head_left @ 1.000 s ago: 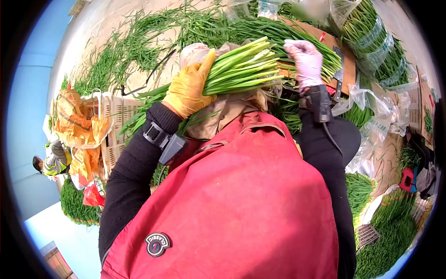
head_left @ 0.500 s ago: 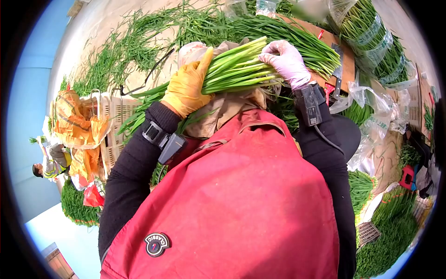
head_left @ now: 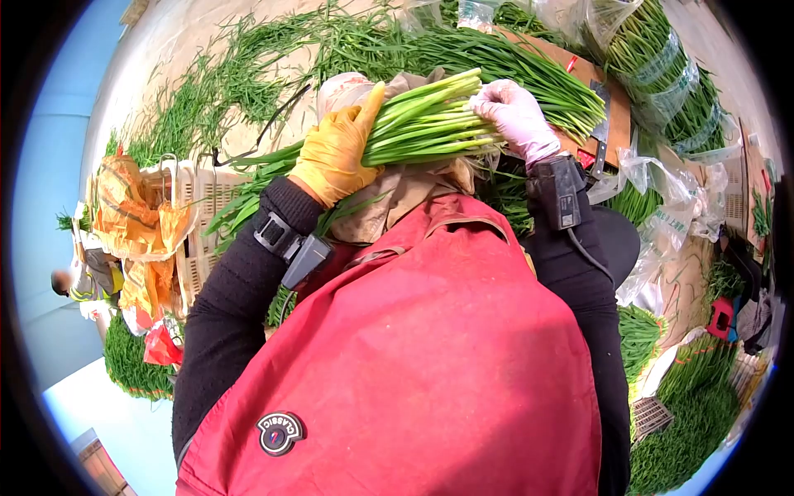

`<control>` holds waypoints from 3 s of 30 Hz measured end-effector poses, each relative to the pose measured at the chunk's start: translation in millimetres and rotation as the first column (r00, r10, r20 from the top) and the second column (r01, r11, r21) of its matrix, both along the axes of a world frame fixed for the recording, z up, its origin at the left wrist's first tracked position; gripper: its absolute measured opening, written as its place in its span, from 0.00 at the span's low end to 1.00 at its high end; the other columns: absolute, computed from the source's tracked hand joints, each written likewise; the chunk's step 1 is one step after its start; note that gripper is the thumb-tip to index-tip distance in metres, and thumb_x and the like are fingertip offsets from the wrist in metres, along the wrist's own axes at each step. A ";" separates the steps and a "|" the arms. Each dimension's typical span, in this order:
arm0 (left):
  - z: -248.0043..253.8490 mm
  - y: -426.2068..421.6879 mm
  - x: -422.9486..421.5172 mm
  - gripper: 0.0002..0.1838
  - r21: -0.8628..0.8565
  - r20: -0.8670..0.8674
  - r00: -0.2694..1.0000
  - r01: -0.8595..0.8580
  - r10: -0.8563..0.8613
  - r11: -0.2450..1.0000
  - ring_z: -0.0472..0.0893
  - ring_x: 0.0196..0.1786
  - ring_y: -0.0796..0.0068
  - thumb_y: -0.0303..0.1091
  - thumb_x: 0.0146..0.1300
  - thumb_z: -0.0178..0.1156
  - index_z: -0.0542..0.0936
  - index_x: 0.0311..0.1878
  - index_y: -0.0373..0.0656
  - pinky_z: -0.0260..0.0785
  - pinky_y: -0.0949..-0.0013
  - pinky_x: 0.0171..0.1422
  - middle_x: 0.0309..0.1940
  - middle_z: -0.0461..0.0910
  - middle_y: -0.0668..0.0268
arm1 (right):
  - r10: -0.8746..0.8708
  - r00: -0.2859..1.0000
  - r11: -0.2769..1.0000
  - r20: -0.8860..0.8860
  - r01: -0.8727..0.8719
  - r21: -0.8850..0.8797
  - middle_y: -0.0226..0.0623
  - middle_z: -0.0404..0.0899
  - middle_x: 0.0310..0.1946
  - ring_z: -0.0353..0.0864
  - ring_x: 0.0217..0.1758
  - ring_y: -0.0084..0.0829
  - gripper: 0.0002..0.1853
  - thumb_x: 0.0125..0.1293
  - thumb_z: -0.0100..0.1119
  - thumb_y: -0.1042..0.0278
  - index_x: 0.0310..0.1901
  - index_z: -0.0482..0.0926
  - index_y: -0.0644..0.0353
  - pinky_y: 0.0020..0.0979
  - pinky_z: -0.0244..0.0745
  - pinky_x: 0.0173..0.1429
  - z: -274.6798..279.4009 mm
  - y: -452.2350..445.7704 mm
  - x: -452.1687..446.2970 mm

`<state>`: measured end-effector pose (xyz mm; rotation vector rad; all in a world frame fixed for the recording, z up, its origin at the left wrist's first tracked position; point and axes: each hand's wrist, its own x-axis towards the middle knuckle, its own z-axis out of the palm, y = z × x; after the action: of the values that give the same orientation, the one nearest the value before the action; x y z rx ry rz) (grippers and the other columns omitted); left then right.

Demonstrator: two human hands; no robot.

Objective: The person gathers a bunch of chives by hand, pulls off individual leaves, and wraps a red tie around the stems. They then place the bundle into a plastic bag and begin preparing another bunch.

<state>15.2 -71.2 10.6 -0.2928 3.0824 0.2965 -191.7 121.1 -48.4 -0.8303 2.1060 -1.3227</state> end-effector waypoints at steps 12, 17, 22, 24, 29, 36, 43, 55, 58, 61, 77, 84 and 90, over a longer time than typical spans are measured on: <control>1.1 0.0 -0.4 0.57 0.030 0.005 1.000 -0.010 0.010 0.999 0.74 0.55 0.49 0.42 0.44 0.71 0.48 0.76 0.52 0.69 0.54 0.58 0.54 0.73 0.54 | 0.090 0.996 0.995 0.002 -0.090 0.045 0.33 0.83 0.31 0.80 0.35 0.23 0.10 0.59 0.50 0.79 0.37 0.82 0.64 0.24 0.75 0.46 -4.5 75.6 -21.2; -0.5 0.5 -0.8 0.58 0.011 -0.009 1.000 0.008 -0.007 1.000 0.73 0.56 0.49 0.39 0.42 0.72 0.49 0.76 0.48 0.67 0.56 0.60 0.54 0.73 0.52 | -0.137 0.989 0.985 -0.052 0.130 -0.114 0.35 0.84 0.36 0.81 0.41 0.26 0.14 0.62 0.62 0.64 0.45 0.81 0.63 0.27 0.74 0.50 1.4 26.3 -15.9; 2.8 1.3 0.8 0.58 -0.012 -0.013 1.000 0.023 -0.023 1.000 0.73 0.56 0.49 0.39 0.42 0.73 0.49 0.76 0.47 0.66 0.56 0.61 0.55 0.73 0.53 | -0.185 0.979 0.960 0.086 0.199 -0.195 0.29 0.81 0.31 0.76 0.32 0.19 0.08 0.61 0.62 0.70 0.39 0.81 0.64 0.21 0.71 0.41 -16.2 -12.2 -23.4; 0.1 -3.7 3.4 0.57 -0.007 -0.045 0.998 0.043 -0.044 0.999 0.74 0.55 0.50 0.42 0.43 0.72 0.49 0.76 0.49 0.68 0.55 0.58 0.53 0.74 0.54 | -0.295 0.937 0.912 0.188 0.334 -0.238 0.31 0.81 0.28 0.75 0.27 0.17 0.04 0.59 0.58 0.74 0.33 0.82 0.61 0.20 0.71 0.36 -24.0 -1.2 -32.8; 5.1 -4.1 1.1 0.56 0.035 -0.033 0.999 0.011 -0.010 0.999 0.74 0.54 0.49 0.42 0.42 0.72 0.51 0.75 0.47 0.69 0.55 0.57 0.53 0.75 0.53 | 0.177 0.872 0.984 0.457 -0.162 -0.071 0.33 0.83 0.30 0.79 0.29 0.20 0.09 0.59 0.56 0.76 0.40 0.82 0.66 0.22 0.75 0.36 1.3 66.7 -9.3; 2.6 -3.7 1.6 0.63 0.037 -0.085 0.993 0.085 -0.082 0.996 0.74 0.57 0.47 0.50 0.38 0.75 0.49 0.75 0.45 0.69 0.56 0.59 0.54 0.73 0.48 | 0.292 0.802 0.922 0.521 -0.381 0.070 0.27 0.79 0.26 0.76 0.27 0.16 0.14 0.61 0.54 0.73 0.48 0.79 0.64 0.18 0.69 0.30 -21.5 19.7 54.7; 4.5 -20.4 3.9 0.65 0.228 -0.046 0.999 0.005 0.006 0.974 0.75 0.56 0.44 0.41 0.35 0.79 0.46 0.75 0.41 0.68 0.58 0.60 0.53 0.74 0.43 | 0.415 0.897 0.882 0.149 -0.357 -0.307 0.39 0.72 0.61 0.67 0.65 0.31 0.29 0.55 0.49 0.84 0.63 0.69 0.64 0.31 0.60 0.69 -13.9 -19.0 51.8; 16.8 -32.7 4.9 0.60 0.422 0.124 0.964 -0.265 0.235 0.867 0.71 0.64 0.60 0.26 0.41 0.71 0.44 0.75 0.36 0.61 0.70 0.68 0.62 0.70 0.48 | -0.021 0.949 0.999 0.315 0.033 -0.035 0.39 0.82 0.49 0.79 0.49 0.28 0.22 0.59 0.56 0.72 0.56 0.77 0.65 0.26 0.72 0.56 -90.2 16.4 12.3; 19.1 -30.9 15.6 0.60 0.415 0.037 0.978 -0.203 0.206 0.887 0.71 0.65 0.60 0.25 0.41 0.71 0.43 0.75 0.35 0.60 0.71 0.69 0.62 0.70 0.48 | 0.163 0.911 0.979 0.380 -0.197 0.052 0.43 0.78 0.56 0.75 0.59 0.35 0.25 0.62 0.56 0.66 0.61 0.72 0.64 0.30 0.66 0.65 -69.4 24.7 40.5; 21.1 -35.4 21.8 0.59 0.432 0.062 0.971 -0.235 0.231 0.871 0.70 0.66 0.63 0.23 0.42 0.69 0.42 0.75 0.36 0.59 0.72 0.69 0.64 0.69 0.50 | 0.409 0.886 0.906 0.220 -0.423 0.020 0.50 0.75 0.58 0.74 0.61 0.40 0.29 0.63 0.56 0.58 0.62 0.69 0.68 0.34 0.66 0.65 -90.4 11.9 79.8; 29.4 -2.5 61.0 0.52 0.426 0.001 0.917 -0.361 0.398 0.830 0.72 0.63 0.69 0.16 0.50 0.58 0.41 0.76 0.41 0.62 0.71 0.69 0.64 0.71 0.61 | 0.318 0.807 0.947 0.498 -0.300 -0.119 0.50 0.78 0.51 0.75 0.59 0.38 0.23 0.71 0.49 0.55 0.59 0.72 0.64 0.32 0.65 0.64 -116.3 -48.4 74.0; 16.6 -16.5 87.9 0.57 0.465 0.002 0.849 -0.469 0.529 0.751 0.71 0.64 0.71 0.12 0.41 0.61 0.47 0.77 0.46 0.64 0.72 0.66 0.64 0.70 0.60 | 0.418 0.864 0.722 0.279 -0.503 0.475 0.50 0.82 0.45 0.81 0.47 0.45 0.17 0.64 0.53 0.58 0.44 0.80 0.63 0.43 0.75 0.51 -174.0 -31.3 60.5; 8.3 -30.6 102.4 0.55 0.536 0.007 0.850 -0.449 0.527 0.715 0.73 0.62 0.72 0.11 0.44 0.58 0.45 0.77 0.44 0.65 0.74 0.64 0.63 0.71 0.62 | 0.102 0.938 0.987 -0.332 -0.136 -0.081 0.42 0.69 0.63 0.70 0.63 0.45 0.33 0.53 0.58 0.74 0.64 0.68 0.49 0.36 0.66 0.66 -148.9 -74.6 61.7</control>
<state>117.6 -101.8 18.9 -1.1015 2.8238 1.1934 -130.0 46.5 -197.3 -1.2783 2.2041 -1.3096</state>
